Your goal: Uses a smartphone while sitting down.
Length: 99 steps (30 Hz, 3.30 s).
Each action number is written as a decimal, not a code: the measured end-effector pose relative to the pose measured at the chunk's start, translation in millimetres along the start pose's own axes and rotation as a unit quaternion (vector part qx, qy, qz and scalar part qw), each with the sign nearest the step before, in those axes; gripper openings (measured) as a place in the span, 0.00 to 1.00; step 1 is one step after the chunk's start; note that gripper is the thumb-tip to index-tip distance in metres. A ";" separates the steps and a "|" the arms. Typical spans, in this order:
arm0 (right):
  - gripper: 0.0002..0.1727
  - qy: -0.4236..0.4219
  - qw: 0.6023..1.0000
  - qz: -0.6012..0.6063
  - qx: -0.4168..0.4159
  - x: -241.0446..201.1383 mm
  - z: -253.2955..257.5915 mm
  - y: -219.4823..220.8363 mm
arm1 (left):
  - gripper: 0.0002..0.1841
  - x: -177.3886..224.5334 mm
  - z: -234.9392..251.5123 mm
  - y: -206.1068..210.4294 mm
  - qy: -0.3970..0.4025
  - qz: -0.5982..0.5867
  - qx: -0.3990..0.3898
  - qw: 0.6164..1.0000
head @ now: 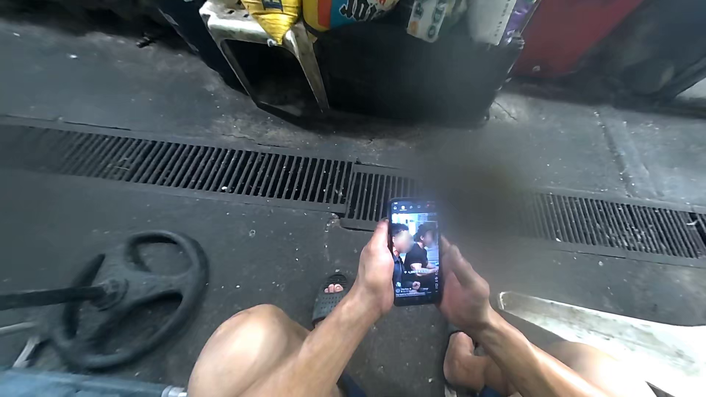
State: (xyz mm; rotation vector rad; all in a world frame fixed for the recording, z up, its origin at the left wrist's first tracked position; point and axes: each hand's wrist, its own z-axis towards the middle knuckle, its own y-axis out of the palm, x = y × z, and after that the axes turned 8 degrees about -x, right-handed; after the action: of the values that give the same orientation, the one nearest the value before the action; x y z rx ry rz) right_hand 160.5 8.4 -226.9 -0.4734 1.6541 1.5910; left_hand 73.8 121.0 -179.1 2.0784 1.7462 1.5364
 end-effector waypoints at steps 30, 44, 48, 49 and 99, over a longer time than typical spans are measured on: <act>0.40 -0.008 1.000 -0.020 -0.006 0.0 1.2 0.2 | 0.33 0.2 -2.2 0.5 0.011 0.032 0.011 0.999; 0.42 -0.008 1.000 -0.019 0.007 -1.2 0.3 2.6 | 0.33 0.3 -2.3 -1.6 0.001 0.034 0.007 0.999; 0.42 -0.011 1.000 -0.013 0.003 -2.5 -1.3 3.7 | 0.33 1.6 -3.5 0.5 -0.007 0.030 0.016 0.999; 0.42 -0.010 1.000 -0.011 -0.001 -2.4 -1.5 3.3 | 0.33 1.9 -3.5 0.6 -0.008 0.025 0.015 1.000; 0.43 0.016 0.999 -0.037 0.004 -1.3 0.4 1.7 | 0.32 -5.3 -1.5 -7.4 -0.004 0.038 0.021 0.999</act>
State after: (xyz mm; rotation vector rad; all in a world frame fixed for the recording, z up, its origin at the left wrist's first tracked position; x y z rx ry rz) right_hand 160.1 8.7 -224.8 -0.5514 1.6481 1.5297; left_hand 67.9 119.0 -186.0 2.1930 1.7313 1.5218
